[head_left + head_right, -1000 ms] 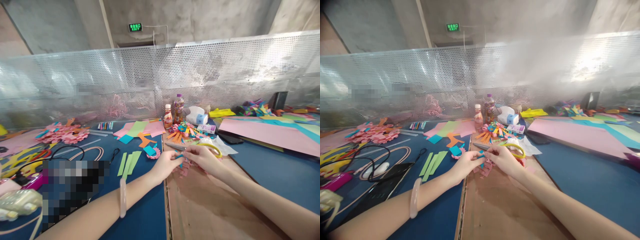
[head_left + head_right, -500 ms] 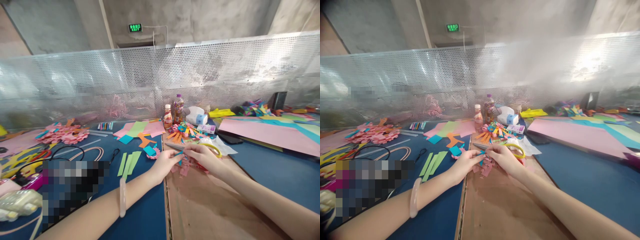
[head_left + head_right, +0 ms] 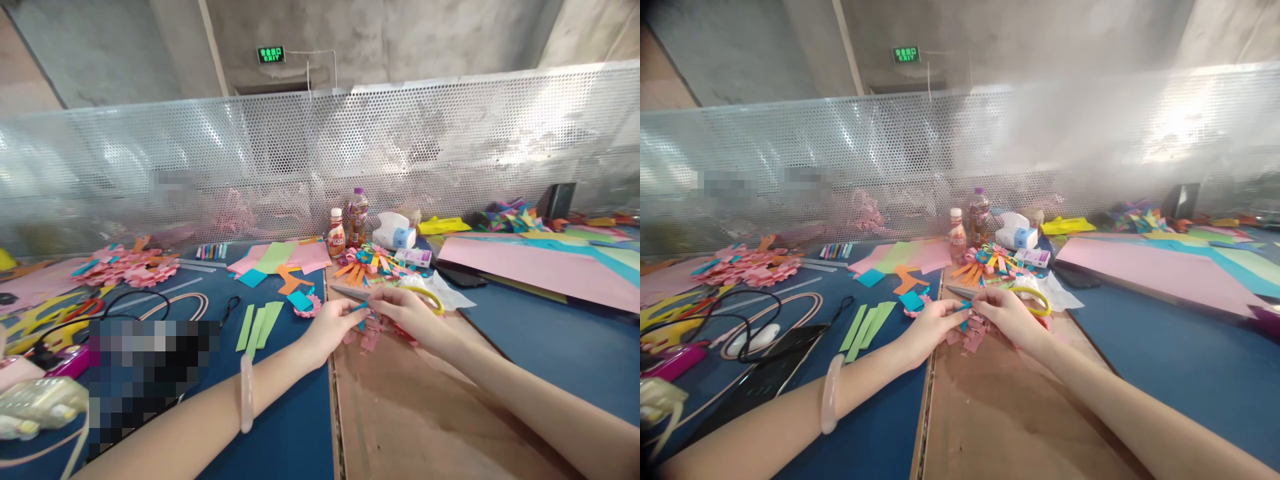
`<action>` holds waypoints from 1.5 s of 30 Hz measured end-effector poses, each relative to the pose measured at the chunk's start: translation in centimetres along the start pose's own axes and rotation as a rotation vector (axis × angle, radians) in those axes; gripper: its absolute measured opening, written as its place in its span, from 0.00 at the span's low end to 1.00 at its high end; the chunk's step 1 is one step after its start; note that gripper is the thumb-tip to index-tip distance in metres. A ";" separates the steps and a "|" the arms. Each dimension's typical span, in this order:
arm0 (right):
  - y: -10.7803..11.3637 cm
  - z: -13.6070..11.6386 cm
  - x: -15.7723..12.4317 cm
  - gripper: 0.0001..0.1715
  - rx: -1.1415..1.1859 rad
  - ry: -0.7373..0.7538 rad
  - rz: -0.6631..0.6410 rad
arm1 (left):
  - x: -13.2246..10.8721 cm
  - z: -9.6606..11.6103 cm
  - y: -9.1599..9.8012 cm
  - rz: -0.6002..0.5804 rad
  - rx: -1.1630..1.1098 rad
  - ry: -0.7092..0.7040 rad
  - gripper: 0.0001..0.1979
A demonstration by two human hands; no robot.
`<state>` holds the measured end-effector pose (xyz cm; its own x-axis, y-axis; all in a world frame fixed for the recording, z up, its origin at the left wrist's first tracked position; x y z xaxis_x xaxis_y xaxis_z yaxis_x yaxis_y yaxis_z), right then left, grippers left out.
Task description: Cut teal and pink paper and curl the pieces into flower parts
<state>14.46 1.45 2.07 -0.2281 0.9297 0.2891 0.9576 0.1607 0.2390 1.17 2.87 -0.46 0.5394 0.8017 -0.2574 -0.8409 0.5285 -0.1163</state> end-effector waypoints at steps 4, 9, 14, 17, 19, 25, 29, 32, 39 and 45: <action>-0.1 -0.2 0.0 0.12 0.002 0.001 -0.003 | 0.0 0.0 0.0 -0.003 0.008 -0.001 0.18; 0.0 -0.4 -0.1 0.10 -0.002 -0.015 0.013 | 0.0 -0.1 0.2 0.031 0.090 -0.013 0.19; 0.1 -0.3 -0.1 0.08 0.006 -0.011 0.026 | -0.1 0.1 -0.1 -0.007 0.092 -0.021 0.16; 0.2 -0.1 -0.1 0.07 -0.002 0.008 0.030 | -0.1 0.1 -0.2 -0.013 0.074 -0.011 0.16; 0.2 0.0 -0.1 0.06 0.001 0.019 0.022 | 0.0 0.0 -0.1 0.007 0.052 0.000 0.18; 0.1 -0.3 -0.2 0.07 -0.033 0.049 -0.032 | 0.4 -0.2 -0.1 -0.011 -0.049 0.034 0.20; 0.1 -0.6 -0.1 0.08 -0.044 0.069 -0.028 | 0.1 0.0 -0.5 -0.078 -0.041 0.050 0.20; 0.2 -0.4 -0.1 0.08 -0.019 0.051 -0.017 | -0.1 0.0 -0.7 -0.114 -0.023 0.048 0.19; 0.2 0.3 -0.2 0.08 0.011 0.035 -0.055 | -0.4 0.0 -0.7 -0.142 0.021 0.058 0.18; 0.1 -0.7 -0.4 0.04 -0.316 0.314 0.017 | -0.6 0.4 -0.8 -0.101 -0.025 0.028 0.14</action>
<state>14.57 0.84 2.63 -0.3018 0.7776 0.5516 0.8721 -0.0087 0.4893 1.54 2.12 0.16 0.6206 0.7363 -0.2695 -0.7831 0.5991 -0.1665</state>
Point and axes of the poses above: each hand's wrist, its own x-axis towards the middle knuckle, its own y-axis out of the back of the hand, z = x × y, the point moved 4 cm from there along x, towards the middle knuckle, and after that the axes turned 13 degrees about y, right-handed, at the moved point
